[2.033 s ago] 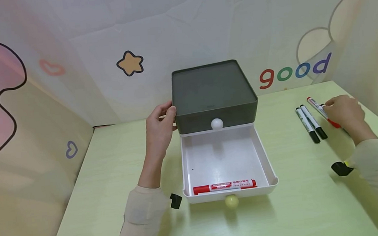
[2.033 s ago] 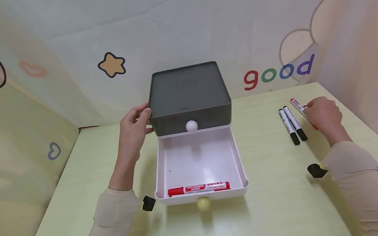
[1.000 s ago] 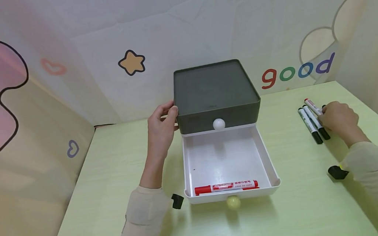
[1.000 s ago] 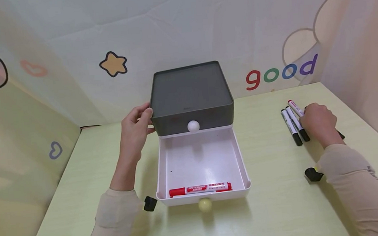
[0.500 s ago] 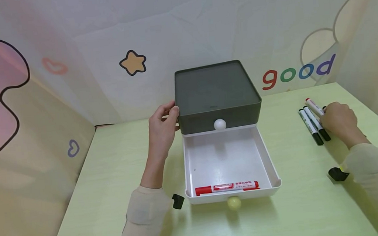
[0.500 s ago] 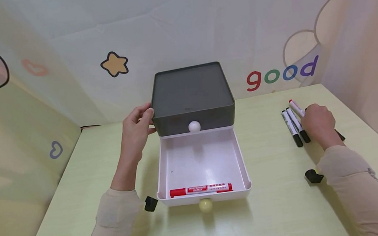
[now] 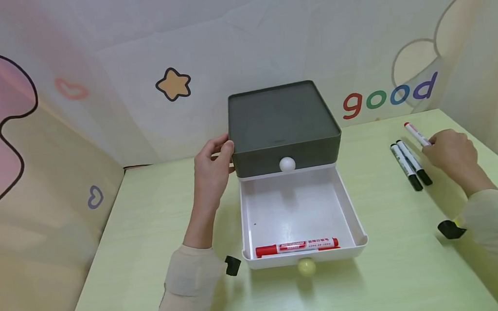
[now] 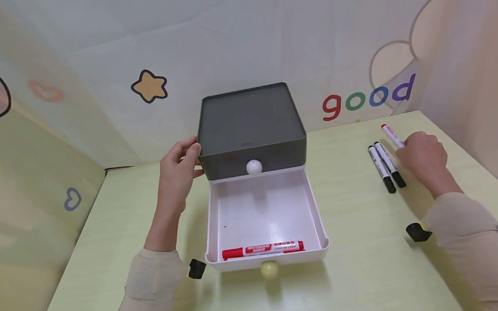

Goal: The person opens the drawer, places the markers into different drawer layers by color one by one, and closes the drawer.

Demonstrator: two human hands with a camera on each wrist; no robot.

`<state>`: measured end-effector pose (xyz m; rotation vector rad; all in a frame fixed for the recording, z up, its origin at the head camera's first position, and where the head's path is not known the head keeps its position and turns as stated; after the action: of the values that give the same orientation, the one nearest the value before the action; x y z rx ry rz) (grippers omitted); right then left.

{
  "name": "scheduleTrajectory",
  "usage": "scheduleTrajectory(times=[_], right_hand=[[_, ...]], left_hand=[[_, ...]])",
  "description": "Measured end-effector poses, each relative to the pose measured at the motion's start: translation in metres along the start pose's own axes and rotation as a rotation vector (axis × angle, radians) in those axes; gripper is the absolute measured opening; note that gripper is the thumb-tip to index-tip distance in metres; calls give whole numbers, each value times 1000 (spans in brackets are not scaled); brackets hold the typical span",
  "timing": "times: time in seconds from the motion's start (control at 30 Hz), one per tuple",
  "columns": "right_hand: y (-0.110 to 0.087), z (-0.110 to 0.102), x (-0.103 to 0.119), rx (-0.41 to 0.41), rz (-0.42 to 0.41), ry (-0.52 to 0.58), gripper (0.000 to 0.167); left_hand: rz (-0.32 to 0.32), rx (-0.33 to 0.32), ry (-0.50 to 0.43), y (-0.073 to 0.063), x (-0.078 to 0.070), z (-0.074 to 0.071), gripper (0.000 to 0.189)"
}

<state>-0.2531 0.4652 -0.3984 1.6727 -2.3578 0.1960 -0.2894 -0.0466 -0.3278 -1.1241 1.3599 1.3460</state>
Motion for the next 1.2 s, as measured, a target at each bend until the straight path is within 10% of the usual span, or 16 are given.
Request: scheduleTrajectory(times=[1.2], right_hand=[[-53,-66,65,-162,-149,85,34]], left_hand=[[-10,6,2,-2,-2,0,37]])
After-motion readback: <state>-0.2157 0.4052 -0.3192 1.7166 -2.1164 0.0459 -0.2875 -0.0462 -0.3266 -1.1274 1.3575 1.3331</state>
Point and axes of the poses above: each hand's wrist, its own y-axis towards the middle knuckle, its own z-axis out of the palm, x = y × z, the point moved 4 cm from there along y, towards the middle knuckle, and after that the axes turned 7 degrees about -y, right-handed, at the moved point
